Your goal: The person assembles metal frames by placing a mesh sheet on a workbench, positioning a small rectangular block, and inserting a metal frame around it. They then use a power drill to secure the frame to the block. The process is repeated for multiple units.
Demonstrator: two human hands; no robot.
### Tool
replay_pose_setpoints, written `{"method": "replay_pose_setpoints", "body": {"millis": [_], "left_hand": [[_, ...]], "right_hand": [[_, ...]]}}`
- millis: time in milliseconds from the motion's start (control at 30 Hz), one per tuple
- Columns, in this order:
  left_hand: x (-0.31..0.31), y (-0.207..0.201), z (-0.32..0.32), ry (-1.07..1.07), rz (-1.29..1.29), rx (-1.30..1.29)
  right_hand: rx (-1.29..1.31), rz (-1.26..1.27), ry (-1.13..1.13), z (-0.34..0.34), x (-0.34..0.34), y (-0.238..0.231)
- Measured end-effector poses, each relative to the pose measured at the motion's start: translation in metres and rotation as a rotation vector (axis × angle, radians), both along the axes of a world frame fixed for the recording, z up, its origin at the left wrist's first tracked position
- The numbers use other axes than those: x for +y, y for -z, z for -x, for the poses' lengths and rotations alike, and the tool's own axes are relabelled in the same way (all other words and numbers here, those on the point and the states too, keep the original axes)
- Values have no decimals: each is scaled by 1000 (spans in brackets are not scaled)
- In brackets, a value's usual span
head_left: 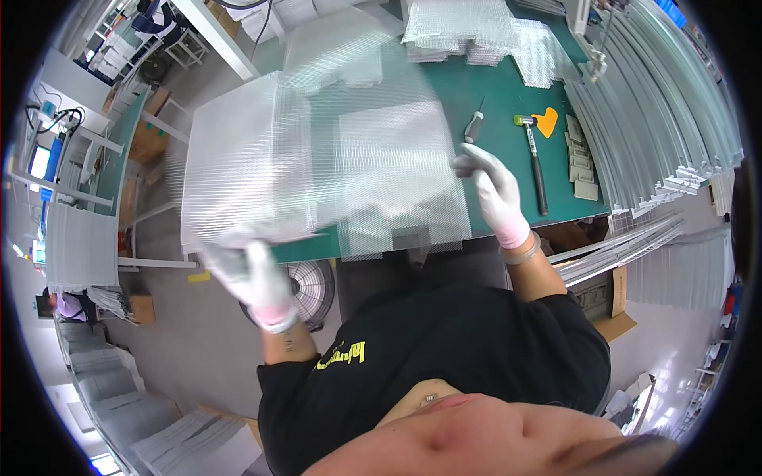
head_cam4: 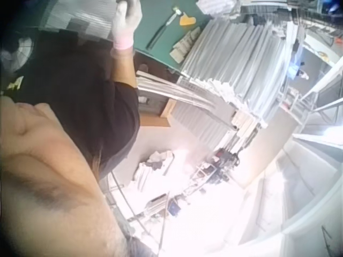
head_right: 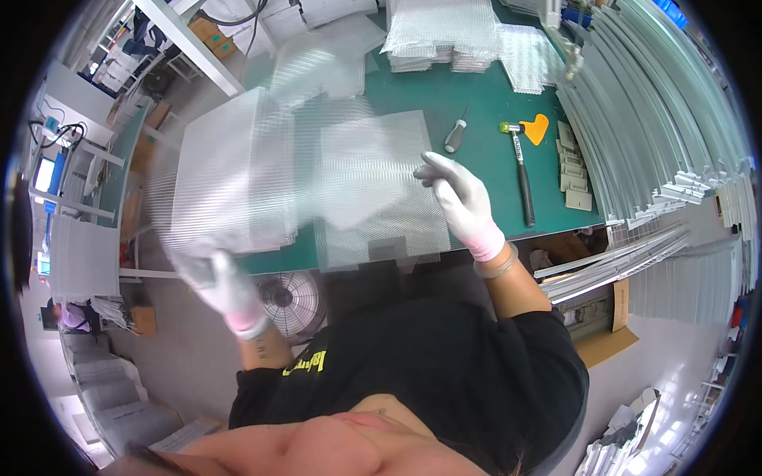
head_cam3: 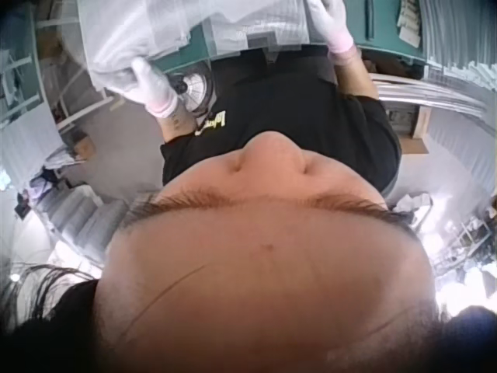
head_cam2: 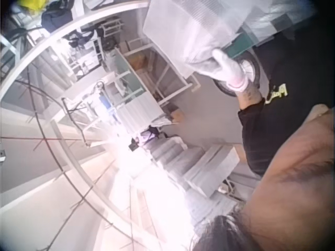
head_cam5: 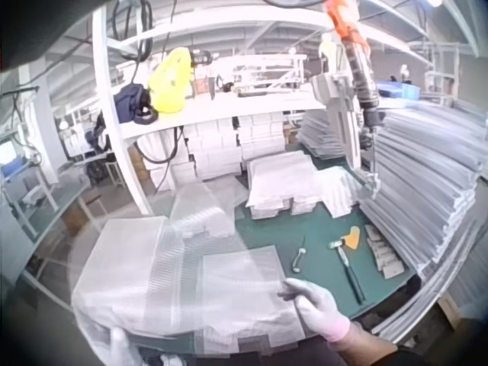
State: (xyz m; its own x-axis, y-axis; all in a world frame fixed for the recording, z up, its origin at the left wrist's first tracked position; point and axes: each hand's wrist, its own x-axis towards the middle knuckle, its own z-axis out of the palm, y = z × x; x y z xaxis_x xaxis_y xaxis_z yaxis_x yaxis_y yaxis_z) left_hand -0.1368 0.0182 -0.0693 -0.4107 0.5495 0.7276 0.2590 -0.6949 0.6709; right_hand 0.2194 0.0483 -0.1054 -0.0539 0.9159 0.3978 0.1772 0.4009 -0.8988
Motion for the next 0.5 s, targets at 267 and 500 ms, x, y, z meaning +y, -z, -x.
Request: {"method": "replay_pose_setpoints", "body": {"millis": [267,500], "left_hand": [[28,-52,178,-305,754,207],[48,-31,143,-935,690,1038]], "right_hand": [[-1122,146,289,31,-26,68],[-1030,178,275,40,-23,67]]}}
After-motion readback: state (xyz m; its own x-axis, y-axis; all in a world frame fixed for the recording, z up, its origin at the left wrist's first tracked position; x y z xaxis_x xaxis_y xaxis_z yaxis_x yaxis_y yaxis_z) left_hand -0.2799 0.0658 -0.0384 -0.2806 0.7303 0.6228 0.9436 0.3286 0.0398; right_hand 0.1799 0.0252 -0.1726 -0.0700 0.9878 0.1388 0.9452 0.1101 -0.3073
